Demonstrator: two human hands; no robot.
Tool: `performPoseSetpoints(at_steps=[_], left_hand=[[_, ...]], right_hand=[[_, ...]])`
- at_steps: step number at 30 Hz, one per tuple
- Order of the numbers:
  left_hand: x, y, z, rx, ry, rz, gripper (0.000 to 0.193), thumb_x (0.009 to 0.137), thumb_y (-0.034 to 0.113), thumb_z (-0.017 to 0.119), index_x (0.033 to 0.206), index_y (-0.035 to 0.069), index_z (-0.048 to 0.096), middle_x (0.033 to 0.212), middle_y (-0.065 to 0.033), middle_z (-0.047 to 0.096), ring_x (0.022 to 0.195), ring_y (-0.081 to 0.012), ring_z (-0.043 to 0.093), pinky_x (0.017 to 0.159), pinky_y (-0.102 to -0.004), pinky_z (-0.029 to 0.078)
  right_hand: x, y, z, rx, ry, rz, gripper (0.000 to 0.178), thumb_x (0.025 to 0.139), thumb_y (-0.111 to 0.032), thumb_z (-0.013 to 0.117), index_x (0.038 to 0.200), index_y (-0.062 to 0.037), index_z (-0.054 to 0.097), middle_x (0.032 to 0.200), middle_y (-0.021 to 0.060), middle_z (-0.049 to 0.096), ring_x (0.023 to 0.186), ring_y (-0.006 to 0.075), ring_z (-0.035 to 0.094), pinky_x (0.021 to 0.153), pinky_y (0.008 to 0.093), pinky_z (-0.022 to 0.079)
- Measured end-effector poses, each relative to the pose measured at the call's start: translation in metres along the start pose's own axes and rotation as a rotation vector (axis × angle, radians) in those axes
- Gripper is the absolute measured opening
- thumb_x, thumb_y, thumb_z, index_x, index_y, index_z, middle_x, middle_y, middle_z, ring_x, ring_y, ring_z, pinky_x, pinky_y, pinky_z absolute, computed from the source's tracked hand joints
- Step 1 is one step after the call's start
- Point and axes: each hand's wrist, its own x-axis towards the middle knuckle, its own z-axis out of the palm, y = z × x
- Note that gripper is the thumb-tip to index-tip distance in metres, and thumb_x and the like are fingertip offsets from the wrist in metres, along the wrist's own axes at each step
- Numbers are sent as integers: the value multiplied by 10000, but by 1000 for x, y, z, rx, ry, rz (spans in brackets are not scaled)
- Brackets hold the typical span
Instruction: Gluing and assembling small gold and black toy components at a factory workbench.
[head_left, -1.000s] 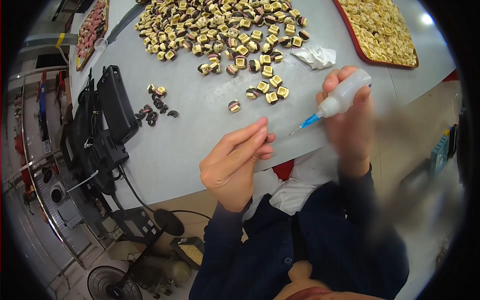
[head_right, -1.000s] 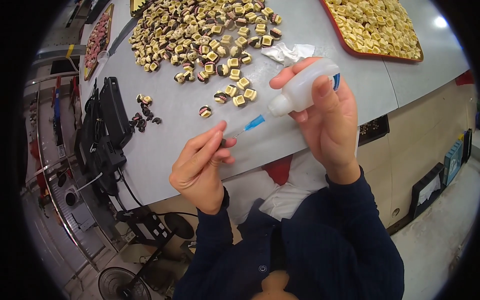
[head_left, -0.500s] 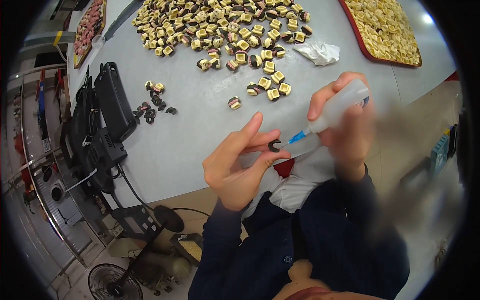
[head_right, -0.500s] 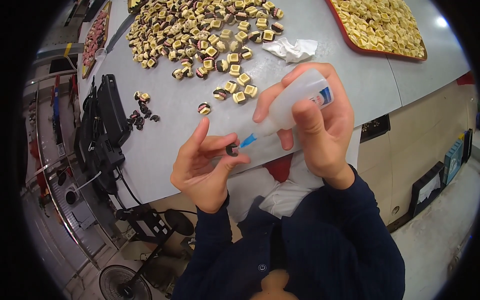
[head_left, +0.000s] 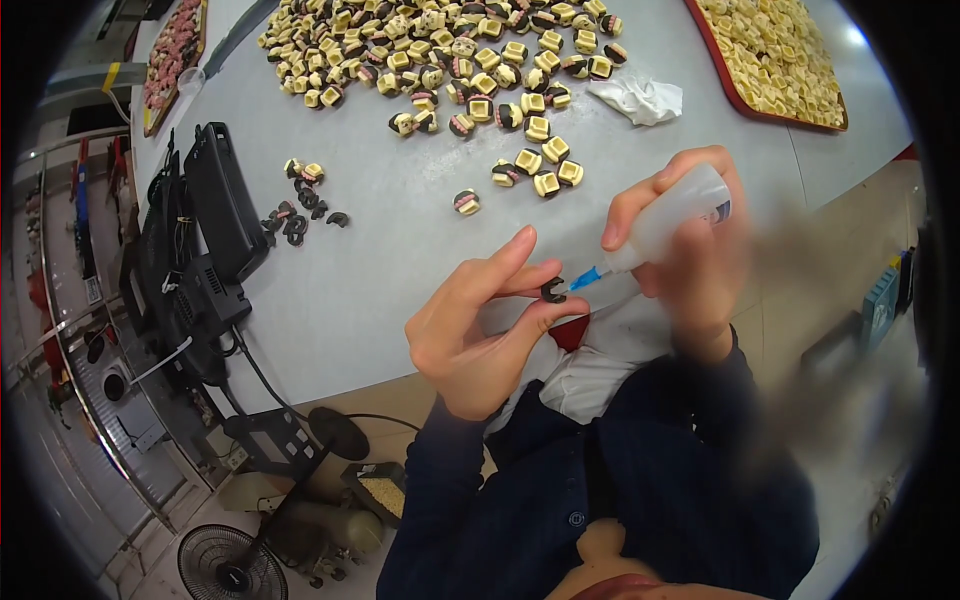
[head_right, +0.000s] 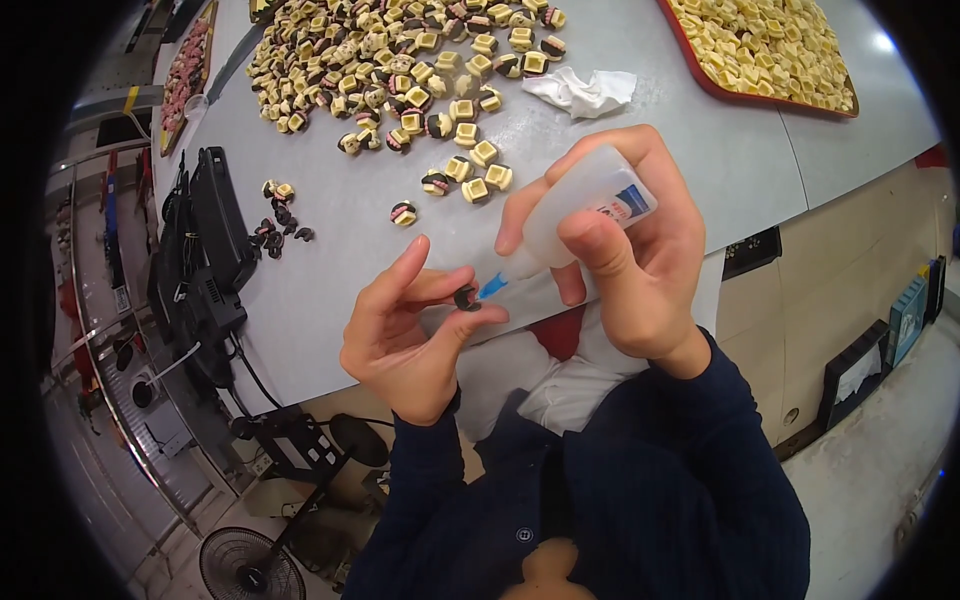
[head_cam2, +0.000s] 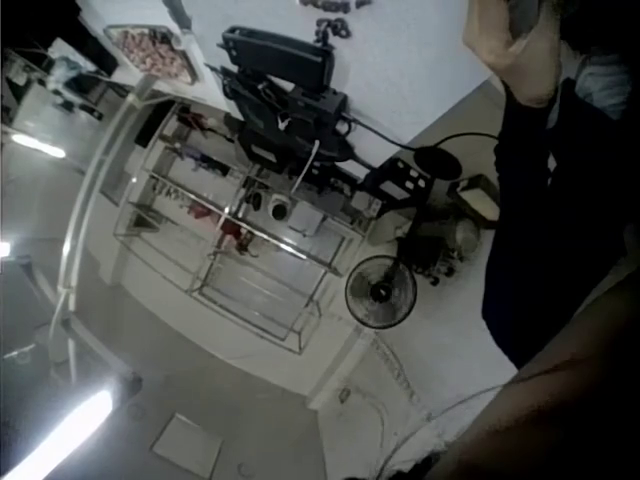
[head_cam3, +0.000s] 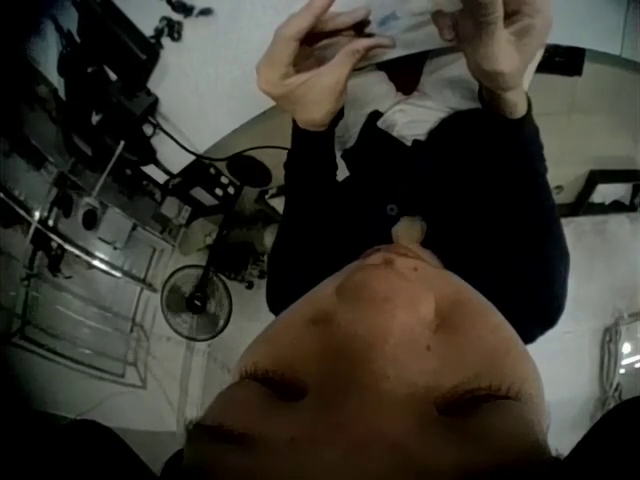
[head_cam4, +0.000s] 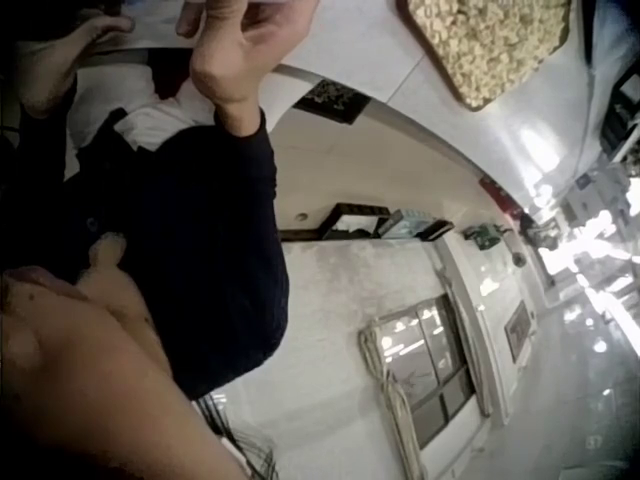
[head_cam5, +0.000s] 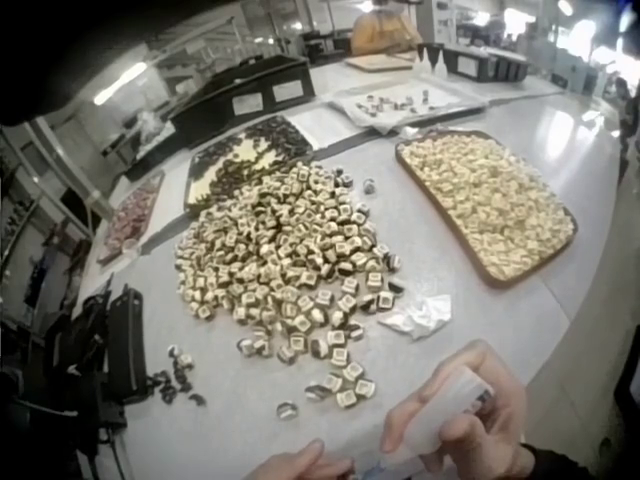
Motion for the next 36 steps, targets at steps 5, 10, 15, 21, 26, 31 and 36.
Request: performPoseSetpoints(at_steps=[5,10,15,21,26,31,36], left_hand=[[0,0,2,-1,9,-21,599,618,-192,683,1173,-47,510,872,-155,633,784,-199,618,675,-333,577],[0,1,0,10,27,-34,595,616,-185,693,1167,-49,513,863,-149,639,773,-187,620,684,-319,563],[0,1,2,26,30,-44,603,608,-176,706,1166,-50,513,859,-145,643,786,-186,624,693,-317,558],[-1,3,3,36,41,-64,608,600,-165,720,1160,-50,515,857,-142,646,800,-192,631,708,-321,556],[-1,0,4,54,34,-54,609,596,-162,726,1157,-51,515,854,-141,646,798,-191,630,706,-319,553],[1,-3,4,-5,96,-26,562,588,-115,767,1110,-55,569,846,-143,645,755,-189,667,660,-265,541],[3,-1,4,-22,88,-10,581,590,-141,751,1129,-56,550,859,-146,644,768,-190,659,665,-286,549]], right_hand=[[0,0,-2,-17,9,0,378,891,-345,551,998,-16,397,741,182,623,418,60,392,414,173,337],[1,2,-4,-19,24,-27,389,889,-355,554,994,-13,400,740,182,624,416,57,387,417,172,339],[0,2,-1,-7,63,-35,393,887,-358,557,995,-14,400,745,187,624,417,57,387,420,172,344],[0,1,2,-11,40,-25,385,887,-346,562,993,-16,394,751,188,623,423,57,391,419,175,349],[0,3,0,-30,34,-51,377,888,-338,563,990,-17,394,757,189,623,424,55,386,424,173,349],[1,4,-2,-25,83,-76,370,899,-343,544,998,-18,398,762,189,626,428,51,379,435,175,352],[8,0,-18,-86,107,-220,359,914,-347,515,998,-15,410,806,183,635,534,63,459,520,178,400]])
